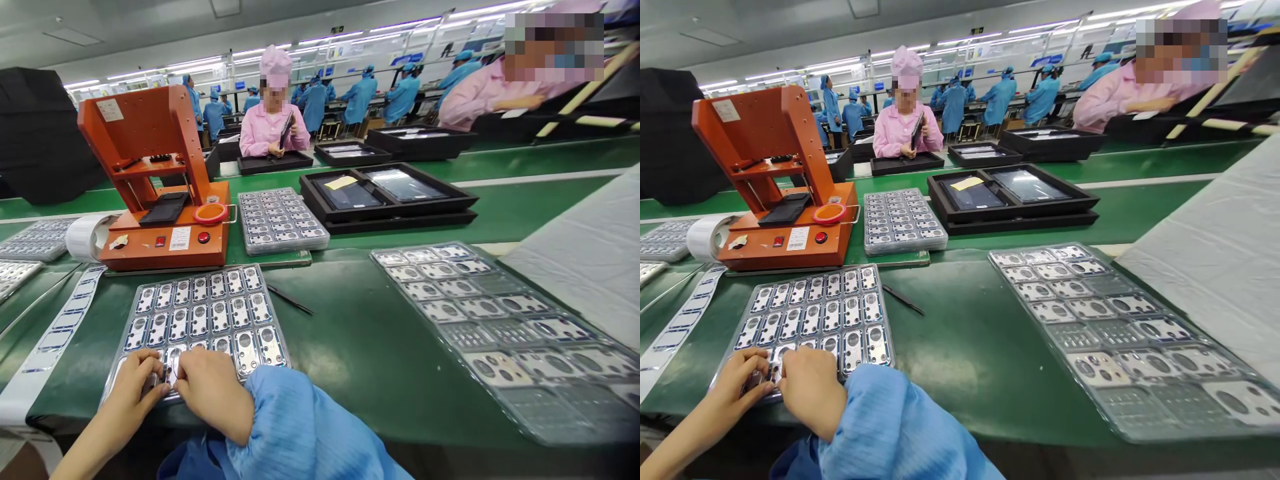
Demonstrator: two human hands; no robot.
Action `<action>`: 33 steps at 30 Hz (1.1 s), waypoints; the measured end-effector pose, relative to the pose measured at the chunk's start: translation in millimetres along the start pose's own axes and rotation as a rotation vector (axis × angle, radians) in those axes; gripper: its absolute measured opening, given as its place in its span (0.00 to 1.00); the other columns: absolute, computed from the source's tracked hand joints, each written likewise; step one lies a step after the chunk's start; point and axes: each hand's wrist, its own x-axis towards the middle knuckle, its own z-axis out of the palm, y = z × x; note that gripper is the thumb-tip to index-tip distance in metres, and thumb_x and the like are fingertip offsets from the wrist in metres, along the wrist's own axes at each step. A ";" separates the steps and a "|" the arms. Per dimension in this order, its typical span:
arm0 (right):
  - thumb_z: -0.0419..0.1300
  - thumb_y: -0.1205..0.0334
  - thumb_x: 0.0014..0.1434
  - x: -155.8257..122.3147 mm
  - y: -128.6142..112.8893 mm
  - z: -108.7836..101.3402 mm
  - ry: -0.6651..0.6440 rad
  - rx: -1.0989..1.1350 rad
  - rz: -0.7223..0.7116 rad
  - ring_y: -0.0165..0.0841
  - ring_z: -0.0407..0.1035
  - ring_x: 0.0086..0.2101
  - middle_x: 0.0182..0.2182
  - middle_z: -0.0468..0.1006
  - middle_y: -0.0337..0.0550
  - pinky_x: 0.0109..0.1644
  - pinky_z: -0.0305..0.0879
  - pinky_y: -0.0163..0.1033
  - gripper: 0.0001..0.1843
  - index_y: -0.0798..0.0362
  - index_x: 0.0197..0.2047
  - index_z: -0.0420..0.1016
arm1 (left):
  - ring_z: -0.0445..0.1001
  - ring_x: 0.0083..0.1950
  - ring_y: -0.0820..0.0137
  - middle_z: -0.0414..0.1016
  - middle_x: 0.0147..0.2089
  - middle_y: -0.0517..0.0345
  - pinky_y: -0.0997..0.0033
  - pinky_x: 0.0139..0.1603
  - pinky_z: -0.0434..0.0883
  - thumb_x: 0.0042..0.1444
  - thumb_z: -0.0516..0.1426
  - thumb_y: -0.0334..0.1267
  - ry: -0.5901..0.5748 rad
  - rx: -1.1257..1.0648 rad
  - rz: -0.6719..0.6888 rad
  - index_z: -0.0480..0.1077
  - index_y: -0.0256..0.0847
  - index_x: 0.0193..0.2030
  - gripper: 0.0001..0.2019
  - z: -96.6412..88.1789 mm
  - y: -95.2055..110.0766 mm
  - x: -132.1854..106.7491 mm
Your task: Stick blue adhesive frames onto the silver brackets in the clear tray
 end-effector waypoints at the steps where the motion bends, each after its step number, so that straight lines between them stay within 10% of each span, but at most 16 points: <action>1: 0.58 0.59 0.58 0.1 -0.7 0.1 0.000 -0.003 -0.003 0.39 0.75 0.37 0.37 0.79 0.43 0.38 0.66 0.40 0.06 0.50 0.36 0.75 | 0.68 0.54 0.56 0.69 0.47 0.50 0.49 0.56 0.68 0.53 0.57 0.47 0.001 0.002 -0.004 0.71 0.44 0.33 0.09 0.4 0.0 -0.1; 19: 0.59 0.61 0.58 -12.7 8.5 16.4 0.247 0.299 -0.122 0.29 0.72 0.32 0.31 0.78 0.36 0.35 0.62 0.31 0.04 0.50 0.35 0.73 | 0.72 0.54 0.57 0.74 0.48 0.51 0.53 0.60 0.68 0.49 0.60 0.56 0.157 -0.270 -0.102 0.73 0.43 0.35 0.18 0.1 -1.9 -13.7; 33: 0.57 0.68 0.57 -14.6 15.7 19.4 0.544 0.597 -0.327 0.29 0.71 0.30 0.30 0.77 0.41 0.37 0.67 0.32 0.05 0.53 0.36 0.74 | 0.78 0.37 0.72 0.77 0.37 0.57 0.80 0.41 0.76 0.47 0.65 0.48 0.434 -0.611 -0.199 0.71 0.40 0.36 0.15 13.0 41.6 -18.0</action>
